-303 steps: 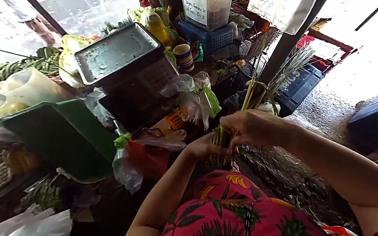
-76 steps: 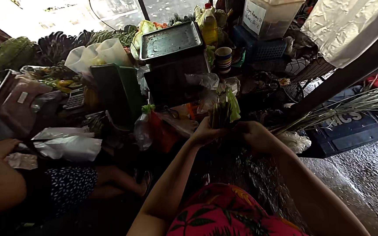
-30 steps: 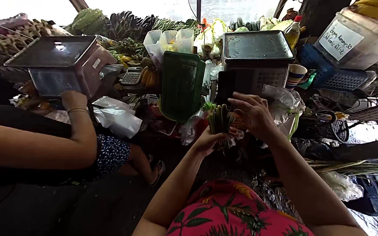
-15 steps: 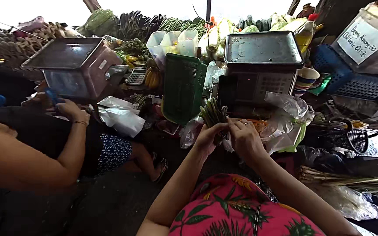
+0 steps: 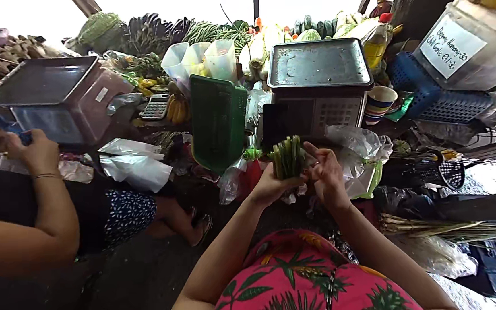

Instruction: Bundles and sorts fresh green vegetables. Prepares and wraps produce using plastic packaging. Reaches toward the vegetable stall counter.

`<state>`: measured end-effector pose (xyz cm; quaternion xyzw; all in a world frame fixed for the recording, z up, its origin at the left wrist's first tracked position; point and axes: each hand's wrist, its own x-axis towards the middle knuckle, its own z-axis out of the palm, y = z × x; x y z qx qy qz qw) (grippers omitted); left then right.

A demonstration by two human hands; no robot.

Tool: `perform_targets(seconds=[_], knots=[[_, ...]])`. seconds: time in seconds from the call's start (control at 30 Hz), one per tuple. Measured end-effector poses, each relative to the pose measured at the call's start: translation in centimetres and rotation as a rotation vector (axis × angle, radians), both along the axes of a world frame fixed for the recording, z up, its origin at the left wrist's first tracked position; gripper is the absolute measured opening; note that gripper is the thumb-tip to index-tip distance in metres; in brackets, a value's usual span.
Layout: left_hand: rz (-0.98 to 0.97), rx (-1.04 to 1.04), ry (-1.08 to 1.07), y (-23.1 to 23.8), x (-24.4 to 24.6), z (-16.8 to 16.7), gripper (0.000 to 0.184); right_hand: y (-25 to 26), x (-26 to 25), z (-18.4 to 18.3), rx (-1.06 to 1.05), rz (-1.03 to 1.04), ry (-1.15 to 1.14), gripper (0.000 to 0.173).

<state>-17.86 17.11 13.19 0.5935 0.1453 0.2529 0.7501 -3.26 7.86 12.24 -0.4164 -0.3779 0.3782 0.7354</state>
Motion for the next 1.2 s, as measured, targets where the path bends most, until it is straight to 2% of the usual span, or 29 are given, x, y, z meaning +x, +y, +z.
perform_targets(seconds=[0.03, 0.07, 0.1, 0.13, 0.2, 0.23, 0.3, 0.4, 0.47, 0.53, 0.57, 0.63, 0.67, 0.7, 0.77, 0.8, 0.87, 0.97, 1.1, 1.2], knots=[[-0.064, 0.068, 0.03, -0.5, -0.1, -0.2, 0.04, 0.1, 0.4, 0.1, 0.022, 0.113, -0.035, 0.091], [-0.119, 0.133, 0.091, -1.1, -0.3, -0.3, 0.046, 0.2, 0.7, 0.3, 0.045, 0.241, -0.052, 0.109], [-0.147, 0.181, 0.169, -1.8, -0.5, -0.3, 0.05, 0.3, 0.6, 0.6, 0.056, 0.342, -0.05, 0.11], [-0.154, 0.206, 0.237, -2.3, -0.6, -0.2, 0.053, 0.2, 0.3, 0.8, 0.049, 0.374, -0.04, 0.093], [-0.144, 0.267, 0.368, -2.6, -0.8, -0.2, 0.055, 0.4, -0.6, 0.7, 0.022, 0.317, -0.033, 0.033], [-0.141, 0.281, 0.434, -2.7, -0.8, -0.2, 0.055, 0.5, -1.1, 0.4, -0.002, 0.267, -0.025, 0.016], [-0.133, 0.267, 0.502, -2.8, -0.9, -1.2, 0.054, 0.7, -1.9, -0.5, -0.064, 0.181, -0.005, 0.017], [-0.077, 0.242, 0.468, -2.9, -0.8, -2.7, 0.044, 1.6, -2.5, -1.2, -0.157, 0.126, -0.058, 0.016], [-0.023, 0.196, 0.426, -2.9, -1.0, -3.6, 0.038, 2.4, -2.6, -1.6, -0.217, 0.163, -0.106, 0.015], [0.023, 0.109, 0.431, -2.6, -1.6, -4.5, 0.036, 3.3, -2.3, -2.3, -0.223, 0.293, -0.119, 0.014], [0.053, 0.071, 0.453, -2.2, -2.2, -4.8, 0.034, 3.7, -1.7, -2.7, -0.214, 0.396, -0.105, 0.025], [0.147, 0.031, 0.453, -1.3, -3.9, -5.3, 0.032, 4.2, 0.1, -4.0, -0.258, 0.542, -0.081, 0.066], [0.206, 0.011, 0.453, -1.0, -5.1, -5.5, 0.035, 4.0, 1.2, -4.7, -0.34, 0.536, -0.092, 0.064], [0.267, -0.005, 0.464, -0.7, -6.5, -5.8, 0.038, 3.8, 2.3, -5.4, -0.471, 0.508, -0.125, 0.053], [0.377, 0.002, 0.501, -0.3, -9.3, -6.4, 0.038, 3.9, 4.2, -7.5, -0.741, 0.48, -0.268, 0.046], [0.422, 0.017, 0.535, -0.4, -10.6, -6.6, 0.035, 3.9, 4.8, -9.0, -0.801, 0.481, -0.359, 0.042], [0.488, 0.041, 0.61, -1.0, -12.7, -7.4, 0.03, 4.1, 5.3, -11.4, -0.825, 0.402, -0.539, 0.036], [0.553, 0.006, 0.67, -3.0, -14.3, -8.3, 0.028, 5.7, 5.0, -14.0, -0.83, 0.31, -0.724, 0.037], [0.582, 0.009, 0.76, -5.4, -15.1, -8.9, 0.027, 6.4, 1.9, -16.7, -0.815, 0.529, -0.79, 0.04], [0.472, 0.128, 0.934, -6.0, -15.2, -8.5, 0.039, 3.7, -2.7, -17.7, -0.72, 0.702, -0.756, 0.042]])
